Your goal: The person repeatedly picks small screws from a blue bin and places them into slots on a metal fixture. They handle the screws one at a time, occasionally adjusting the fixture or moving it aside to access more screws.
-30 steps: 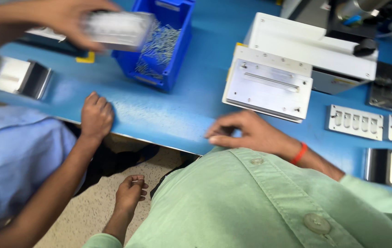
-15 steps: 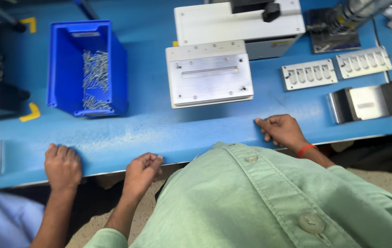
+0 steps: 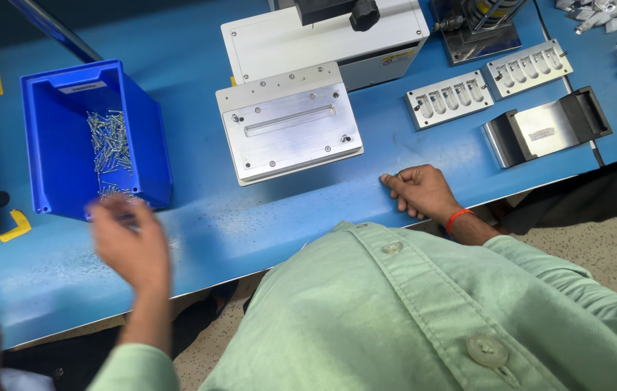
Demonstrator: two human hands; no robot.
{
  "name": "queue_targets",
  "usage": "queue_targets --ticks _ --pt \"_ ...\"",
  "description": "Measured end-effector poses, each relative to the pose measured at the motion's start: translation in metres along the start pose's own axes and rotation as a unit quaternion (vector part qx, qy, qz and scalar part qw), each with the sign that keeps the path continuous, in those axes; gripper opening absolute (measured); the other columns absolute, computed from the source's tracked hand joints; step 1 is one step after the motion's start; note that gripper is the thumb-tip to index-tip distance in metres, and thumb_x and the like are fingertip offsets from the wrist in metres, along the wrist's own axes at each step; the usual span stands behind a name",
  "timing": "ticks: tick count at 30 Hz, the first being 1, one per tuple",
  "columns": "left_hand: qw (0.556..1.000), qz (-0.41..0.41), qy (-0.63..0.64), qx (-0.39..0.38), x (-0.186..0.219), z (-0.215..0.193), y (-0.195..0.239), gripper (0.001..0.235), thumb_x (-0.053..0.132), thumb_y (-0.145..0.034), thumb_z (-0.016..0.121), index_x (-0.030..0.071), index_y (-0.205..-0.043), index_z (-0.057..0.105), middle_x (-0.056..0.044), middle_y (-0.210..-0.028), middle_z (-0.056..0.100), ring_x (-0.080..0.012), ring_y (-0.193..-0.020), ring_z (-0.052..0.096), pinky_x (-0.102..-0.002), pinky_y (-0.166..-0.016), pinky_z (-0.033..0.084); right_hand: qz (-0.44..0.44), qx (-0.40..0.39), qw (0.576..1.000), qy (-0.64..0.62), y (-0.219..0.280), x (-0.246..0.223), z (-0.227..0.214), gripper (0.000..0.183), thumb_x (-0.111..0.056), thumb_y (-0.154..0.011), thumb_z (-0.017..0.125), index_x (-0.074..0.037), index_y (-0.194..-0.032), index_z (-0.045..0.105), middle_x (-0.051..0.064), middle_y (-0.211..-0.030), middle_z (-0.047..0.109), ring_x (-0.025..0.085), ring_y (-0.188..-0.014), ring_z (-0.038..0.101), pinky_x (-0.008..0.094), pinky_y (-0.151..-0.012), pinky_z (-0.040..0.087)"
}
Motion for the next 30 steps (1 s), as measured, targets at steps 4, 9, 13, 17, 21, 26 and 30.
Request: queue_targets --ticks 4,9,13,17,21,26,30 --pt "0.989 0.121 -0.081 -0.029 -0.019 0.007 -0.077 0.014 -0.001 -0.106 0.064 0.005 -0.118 0.064 -0.015 -0.112 0.072 -0.0303 -0.107 0.071 -0.044 -0.092 0.057 -0.001 0.006 1.0 0.006 0.0 0.001 0.0 0.04 -0.037 -0.096 0.069 -0.005 -0.071 0.07 0.003 -0.052 0.063 0.008 -0.038 0.052 0.026 -0.034 0.041" --pt "0.955 0.014 -0.157 -0.25 -0.068 0.075 -0.129 0.054 0.016 -0.096 0.072 0.01 -0.146 0.054 -0.026 -0.124 0.061 -0.0405 -0.109 0.064 -0.048 -0.097 0.051 -0.007 0.002 1.0 0.006 0.0 0.001 0.0 0.04 -0.037 -0.096 0.069 -0.006 -0.071 0.07 0.003 -0.052 0.063 0.008 -0.037 0.052 0.026 -0.034 0.041" --pt "0.919 -0.004 -0.256 -0.301 -0.094 0.117 -0.134 0.054 0.022 -0.095 0.072 0.012 -0.144 0.051 -0.028 -0.128 0.055 -0.0434 -0.112 0.06 -0.05 -0.096 0.05 -0.01 0.003 1.0 0.021 0.0 -0.001 -0.001 0.04 -0.036 -0.096 0.068 -0.006 -0.07 0.07 0.003 -0.051 0.063 0.008 -0.037 0.053 0.026 -0.034 0.042" --pt "0.956 -0.102 -0.111 -0.252 -0.119 0.133 -0.138 0.034 0.022 -0.1 0.061 0.008 -0.131 0.055 -0.023 -0.124 0.057 -0.0381 -0.111 0.06 -0.049 -0.092 0.05 -0.004 0.004 1.0 0.012 0.0 -0.001 -0.001 0.04 -0.036 -0.096 0.068 -0.006 -0.069 0.07 0.003 -0.051 0.064 0.008 -0.037 0.052 0.026 -0.034 0.042" --pt "0.927 -0.268 0.163 -0.206 -0.138 0.13 -0.129 0.024 0.018 -0.1 0.06 0.012 -0.123 0.058 -0.014 -0.11 0.059 -0.0255 -0.094 0.059 -0.042 -0.075 0.047 0.005 0.004 1.0 0.013 -0.001 0.0 -0.001 0.04 -0.036 -0.096 0.068 -0.006 -0.07 0.07 0.003 -0.052 0.064 0.008 -0.037 0.052 0.026 -0.034 0.042" --pt "0.751 -0.452 0.466 -0.118 -0.128 0.111 -0.113 0.017 0.018 -0.101 0.056 0.008 -0.114 0.061 -0.012 -0.109 0.062 -0.0208 -0.091 0.062 -0.036 -0.079 0.06 0.015 0.002 1.0 0.007 0.0 0.0 0.0 0.039 -0.036 -0.096 0.069 -0.006 -0.071 0.07 0.003 -0.052 0.063 0.008 -0.037 0.052 0.026 -0.034 0.042" --pt "0.676 -0.444 0.571 -0.141 -0.099 0.098 -0.109 0.018 0.014 -0.104 0.045 0.002 -0.113 0.055 -0.018 -0.113 0.062 -0.0281 -0.098 0.064 -0.041 -0.084 0.062 0.014 -0.001 1.0 0.006 -0.001 0.0 -0.001 0.039 -0.036 -0.096 0.069 -0.006 -0.07 0.07 0.003 -0.051 0.063 0.009 -0.037 0.051 0.026 -0.034 0.041"
Point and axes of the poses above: each hand's wrist, its own y-axis away from the middle knuckle, its own z-axis out of the palm, x = y × z, the point moved 8 cm from there along -y, towards the middle knuckle
